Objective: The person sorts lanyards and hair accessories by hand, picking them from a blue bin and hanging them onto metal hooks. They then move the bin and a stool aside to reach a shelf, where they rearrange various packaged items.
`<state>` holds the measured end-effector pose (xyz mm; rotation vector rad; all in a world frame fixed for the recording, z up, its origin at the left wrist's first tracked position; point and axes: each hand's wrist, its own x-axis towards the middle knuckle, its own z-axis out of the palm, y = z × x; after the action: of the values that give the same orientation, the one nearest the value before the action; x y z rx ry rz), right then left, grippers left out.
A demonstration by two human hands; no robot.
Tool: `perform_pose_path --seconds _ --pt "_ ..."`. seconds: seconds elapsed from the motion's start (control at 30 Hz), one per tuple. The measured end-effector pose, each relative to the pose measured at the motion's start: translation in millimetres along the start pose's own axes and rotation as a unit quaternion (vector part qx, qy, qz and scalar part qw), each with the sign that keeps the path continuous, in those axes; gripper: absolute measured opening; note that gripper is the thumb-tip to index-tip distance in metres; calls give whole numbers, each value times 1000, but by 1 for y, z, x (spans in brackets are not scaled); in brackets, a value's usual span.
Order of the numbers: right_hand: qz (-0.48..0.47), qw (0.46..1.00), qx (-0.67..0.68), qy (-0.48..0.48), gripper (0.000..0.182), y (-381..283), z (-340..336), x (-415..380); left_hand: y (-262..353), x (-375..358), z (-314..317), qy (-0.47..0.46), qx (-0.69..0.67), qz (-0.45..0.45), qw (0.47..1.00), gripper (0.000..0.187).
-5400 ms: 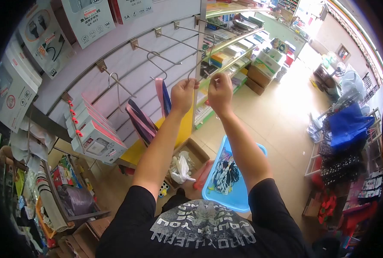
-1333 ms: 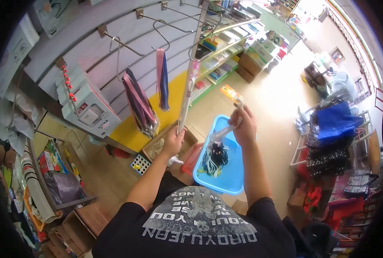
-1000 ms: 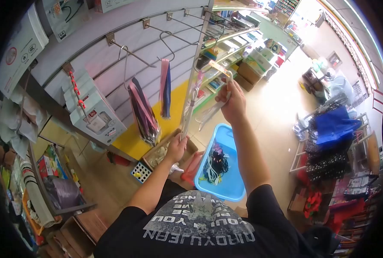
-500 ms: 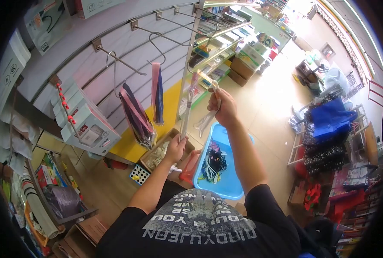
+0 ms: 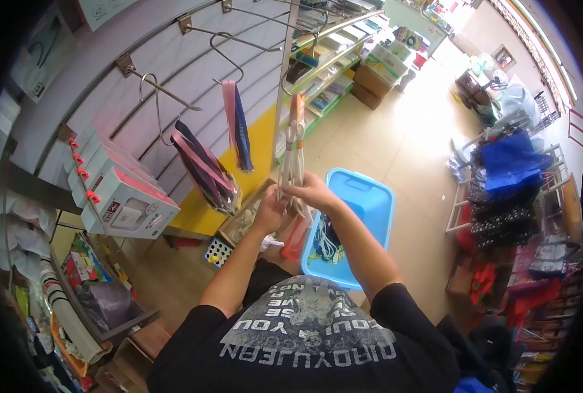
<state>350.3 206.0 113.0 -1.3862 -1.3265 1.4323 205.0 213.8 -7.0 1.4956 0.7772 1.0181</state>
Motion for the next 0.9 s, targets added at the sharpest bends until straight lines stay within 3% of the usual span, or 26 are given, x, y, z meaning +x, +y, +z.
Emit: perform_pose_path --seconds 0.1,0.17,0.23,0.27,0.4,0.47,0.53,0.6,0.63,0.7,0.73,0.77,0.9 --pt "39 999 3 24 26 10 15 -4 -38 1 -5 -55 -74 -59 994 29" --pt "0 996 -57 66 23 44 24 5 -47 0 -12 -77 -82 -102 988 38" --pt "-43 994 10 97 24 59 32 9 -29 2 -18 -33 -204 -113 972 47" --pt "-79 987 -12 138 29 74 37 14 -6 6 -17 1 -286 -60 956 56" --pt "-128 979 -78 141 36 71 52 -9 24 11 -13 4 -181 -49 982 50" --pt "-124 966 -205 93 39 82 52 -24 30 18 -6 -4 46 -31 998 35" --pt "-132 956 -247 88 40 106 52 -40 23 16 -5 22 21 -89 996 27" --pt "-151 955 -167 192 40 136 40 -57 11 14 -3 85 -44 -129 987 14" --pt "-66 973 -62 212 38 159 29 -64 8 11 -3 83 -39 -137 986 14" --pt "66 962 -2 264 29 250 -1 -61 6 4 -5 73 6 -172 982 16" --pt "110 947 -81 291 27 254 -27 -68 7 1 -3 76 -16 -181 980 14" --pt "126 927 -139 325 27 300 -42 -63 9 -2 1 75 -8 -185 980 14" --pt "208 920 -210 256 42 373 -104 -31 30 -3 19 116 -1 -198 973 13"
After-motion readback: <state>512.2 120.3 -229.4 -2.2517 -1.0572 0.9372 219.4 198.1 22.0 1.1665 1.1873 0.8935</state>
